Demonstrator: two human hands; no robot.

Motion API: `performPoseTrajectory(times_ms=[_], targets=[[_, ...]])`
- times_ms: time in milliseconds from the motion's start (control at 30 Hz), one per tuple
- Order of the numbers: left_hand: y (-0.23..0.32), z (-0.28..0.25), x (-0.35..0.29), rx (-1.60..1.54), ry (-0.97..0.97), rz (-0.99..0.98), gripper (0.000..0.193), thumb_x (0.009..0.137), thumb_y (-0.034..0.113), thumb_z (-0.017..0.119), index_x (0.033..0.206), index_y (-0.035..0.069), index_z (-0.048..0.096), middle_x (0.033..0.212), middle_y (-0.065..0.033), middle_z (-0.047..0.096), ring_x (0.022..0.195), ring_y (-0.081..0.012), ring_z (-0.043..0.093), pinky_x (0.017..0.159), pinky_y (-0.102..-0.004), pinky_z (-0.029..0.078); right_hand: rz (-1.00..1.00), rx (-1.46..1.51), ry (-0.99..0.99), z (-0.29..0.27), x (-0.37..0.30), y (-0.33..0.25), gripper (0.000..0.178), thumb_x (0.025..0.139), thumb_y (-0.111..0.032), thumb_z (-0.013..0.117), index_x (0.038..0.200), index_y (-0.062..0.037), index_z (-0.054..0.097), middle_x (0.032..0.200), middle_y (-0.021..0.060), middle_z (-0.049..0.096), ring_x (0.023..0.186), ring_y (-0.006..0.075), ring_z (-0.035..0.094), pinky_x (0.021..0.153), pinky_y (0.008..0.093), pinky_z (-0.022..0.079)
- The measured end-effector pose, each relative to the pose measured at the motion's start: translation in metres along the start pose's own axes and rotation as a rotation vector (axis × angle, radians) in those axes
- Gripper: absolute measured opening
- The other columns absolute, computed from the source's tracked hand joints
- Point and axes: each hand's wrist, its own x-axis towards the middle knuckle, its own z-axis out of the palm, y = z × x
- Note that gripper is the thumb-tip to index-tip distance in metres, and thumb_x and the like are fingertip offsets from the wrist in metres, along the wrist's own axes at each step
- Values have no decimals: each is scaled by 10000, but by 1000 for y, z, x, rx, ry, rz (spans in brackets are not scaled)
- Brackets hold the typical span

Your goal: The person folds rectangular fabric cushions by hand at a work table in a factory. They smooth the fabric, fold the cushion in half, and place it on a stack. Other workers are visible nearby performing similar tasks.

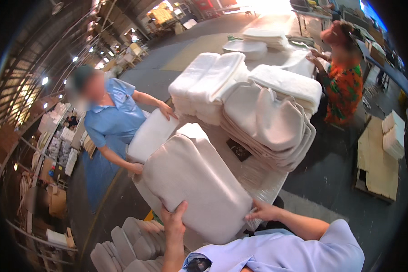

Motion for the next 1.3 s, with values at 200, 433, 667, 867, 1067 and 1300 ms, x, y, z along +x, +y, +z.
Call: performPoseTrajectory(times_ms=[200,433,667,867,1067,1300], targets=[[1,-12,-20,352,-253,-84,626,816,-4,866,1373,-24,580,1226,-108,718,1073,-216,700,986,-364,556,-139,166,318,-8,35,-57,534,940,-298,844,1313,-2,602,1120,75,674,1026,162,642,930,329,537],[-28,15,-35,725,-464,-321,690,817,23,854,1426,-1,533,1243,-141,730,1126,-237,707,994,-383,564,148,630,486,25,3,3,292,1017,-213,749,1213,-6,682,1088,55,718,965,132,646,861,314,531],[-58,67,-17,1055,-1056,-441,833,929,236,799,1615,36,371,1492,-183,604,1353,-293,606,1113,-417,489,277,994,624,33,-42,51,273,1092,-223,648,1301,-50,677,1126,2,698,1002,93,607,886,288,506],[-149,168,78,580,-1097,-689,676,1083,578,558,1502,48,555,1292,-60,625,1063,-170,636,913,-330,533,152,1078,702,34,-32,65,242,1105,-263,629,1243,-72,684,1095,-25,677,921,76,563,784,267,467],[-226,218,83,772,-1250,-894,364,1110,369,581,1268,61,693,1089,-2,664,865,-86,592,761,-250,500,213,1187,693,1,-29,64,177,1067,-292,694,1120,-126,728,890,-89,625,725,34,476,624,237,363],[-214,239,69,886,-1380,-843,231,1023,177,707,1227,71,688,1003,34,670,890,-63,608,809,-236,499,204,1079,729,2,-25,80,150,1058,-265,706,1077,-116,716,872,-88,621,703,28,457,607,239,365]])
